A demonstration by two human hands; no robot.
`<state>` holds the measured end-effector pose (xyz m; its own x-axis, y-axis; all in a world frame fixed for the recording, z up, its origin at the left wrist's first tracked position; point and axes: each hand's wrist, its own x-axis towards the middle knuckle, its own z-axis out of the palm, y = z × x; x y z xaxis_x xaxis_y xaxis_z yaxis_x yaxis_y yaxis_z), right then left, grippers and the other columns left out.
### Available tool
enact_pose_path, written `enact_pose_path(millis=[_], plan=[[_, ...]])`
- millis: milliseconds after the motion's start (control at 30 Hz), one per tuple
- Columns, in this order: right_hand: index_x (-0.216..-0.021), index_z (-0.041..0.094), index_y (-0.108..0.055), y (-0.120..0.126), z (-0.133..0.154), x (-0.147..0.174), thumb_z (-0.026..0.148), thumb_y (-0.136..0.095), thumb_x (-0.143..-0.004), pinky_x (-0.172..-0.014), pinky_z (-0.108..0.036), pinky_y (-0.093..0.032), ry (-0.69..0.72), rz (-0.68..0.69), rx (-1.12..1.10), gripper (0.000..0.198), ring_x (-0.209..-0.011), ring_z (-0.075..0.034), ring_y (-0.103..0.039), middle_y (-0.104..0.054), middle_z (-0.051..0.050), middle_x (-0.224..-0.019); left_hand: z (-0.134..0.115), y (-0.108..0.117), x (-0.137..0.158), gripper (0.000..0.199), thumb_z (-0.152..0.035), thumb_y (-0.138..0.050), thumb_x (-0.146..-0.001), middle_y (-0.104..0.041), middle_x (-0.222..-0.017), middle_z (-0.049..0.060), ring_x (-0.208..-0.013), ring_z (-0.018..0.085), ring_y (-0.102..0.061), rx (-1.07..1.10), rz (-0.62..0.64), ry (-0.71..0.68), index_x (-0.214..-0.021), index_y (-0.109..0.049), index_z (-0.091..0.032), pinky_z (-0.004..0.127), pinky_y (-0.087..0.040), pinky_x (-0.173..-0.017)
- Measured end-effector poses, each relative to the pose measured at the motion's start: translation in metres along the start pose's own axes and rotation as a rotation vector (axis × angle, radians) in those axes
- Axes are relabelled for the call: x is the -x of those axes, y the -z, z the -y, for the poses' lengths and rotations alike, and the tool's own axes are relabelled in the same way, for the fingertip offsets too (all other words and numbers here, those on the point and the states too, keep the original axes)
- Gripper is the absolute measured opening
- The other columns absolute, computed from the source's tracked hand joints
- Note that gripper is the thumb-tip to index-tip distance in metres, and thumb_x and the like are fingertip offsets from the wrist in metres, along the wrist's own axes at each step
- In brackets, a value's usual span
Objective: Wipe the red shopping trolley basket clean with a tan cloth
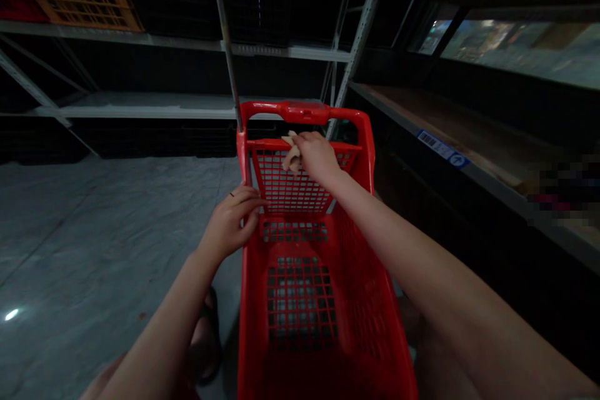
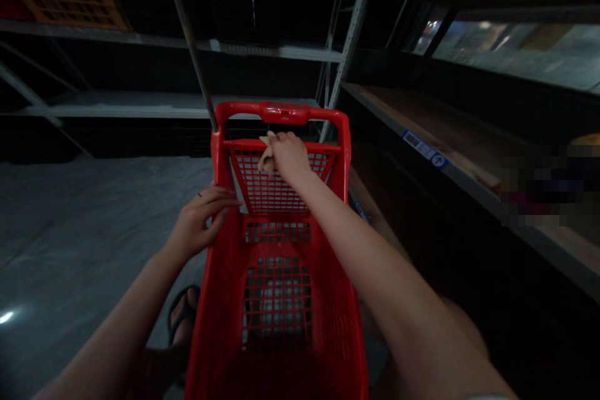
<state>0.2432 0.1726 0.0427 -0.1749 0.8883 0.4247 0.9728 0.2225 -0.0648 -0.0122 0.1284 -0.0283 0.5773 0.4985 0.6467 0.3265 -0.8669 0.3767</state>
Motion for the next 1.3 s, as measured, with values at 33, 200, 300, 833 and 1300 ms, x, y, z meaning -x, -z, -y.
enact_pose_path(millis=[33, 200, 300, 833, 1300], plan=[[-0.132, 0.008, -0.065, -0.007, 0.016, -0.009, 0.013, -0.039, -0.102, -0.102, -0.044, -0.045, 0.031, -0.009, -0.016, 0.04, -0.113, -0.029, -0.057, -0.069, -0.02, -0.126, 0.0, 0.001, -0.001, 0.036, -0.016, -0.049, -0.093, -0.073, -0.11, 0.008, -0.111, 0.024, -0.067, -0.006, 0.002, 0.008, -0.112, -0.078, -0.022, 0.051, -0.049, -0.116], [-0.139, 0.014, -0.062, -0.03, 0.055, -0.034, 0.014, -0.037, -0.104, -0.105, -0.05, -0.042, 0.067, -0.029, -0.037, 0.043, -0.12, -0.031, -0.054, -0.066, -0.017, -0.134, -0.006, 0.013, -0.015, 0.033, -0.022, -0.049, -0.094, -0.074, -0.103, 0.009, -0.105, 0.026, -0.068, -0.158, 0.132, -0.012, -0.107, -0.079, -0.02, 0.048, -0.056, -0.103], [-0.144, 0.017, -0.059, -0.027, 0.041, -0.032, 0.017, -0.041, -0.104, -0.108, -0.047, -0.042, 0.116, 0.016, -0.098, 0.044, -0.124, -0.03, -0.054, -0.063, -0.014, -0.143, -0.02, 0.017, -0.036, 0.033, -0.025, -0.048, -0.098, -0.075, -0.106, 0.01, -0.105, 0.026, -0.069, -0.194, 0.182, -0.039, -0.11, -0.077, -0.017, 0.044, -0.057, -0.097], [-0.138, 0.012, -0.066, 0.025, -0.094, 0.057, 0.012, -0.041, -0.094, -0.106, -0.044, -0.047, -0.163, -0.041, 0.072, 0.051, -0.129, -0.031, -0.061, -0.067, -0.016, -0.141, -0.044, -0.025, -0.053, 0.027, -0.029, -0.047, -0.107, -0.076, -0.101, 0.007, -0.094, 0.024, -0.073, -0.33, 0.406, 0.155, -0.099, -0.07, -0.017, 0.033, -0.055, -0.079], [-0.15, 0.013, -0.053, 0.008, 0.011, -0.002, 0.015, -0.044, -0.102, -0.099, -0.038, -0.049, 0.052, 0.094, 0.13, 0.05, -0.127, -0.03, -0.059, -0.063, -0.014, -0.146, -0.04, -0.016, -0.048, 0.024, -0.031, -0.049, -0.106, -0.077, -0.106, 0.005, -0.097, 0.02, -0.071, -0.193, 0.356, 0.205, -0.102, -0.07, -0.019, 0.03, -0.052, -0.082]])
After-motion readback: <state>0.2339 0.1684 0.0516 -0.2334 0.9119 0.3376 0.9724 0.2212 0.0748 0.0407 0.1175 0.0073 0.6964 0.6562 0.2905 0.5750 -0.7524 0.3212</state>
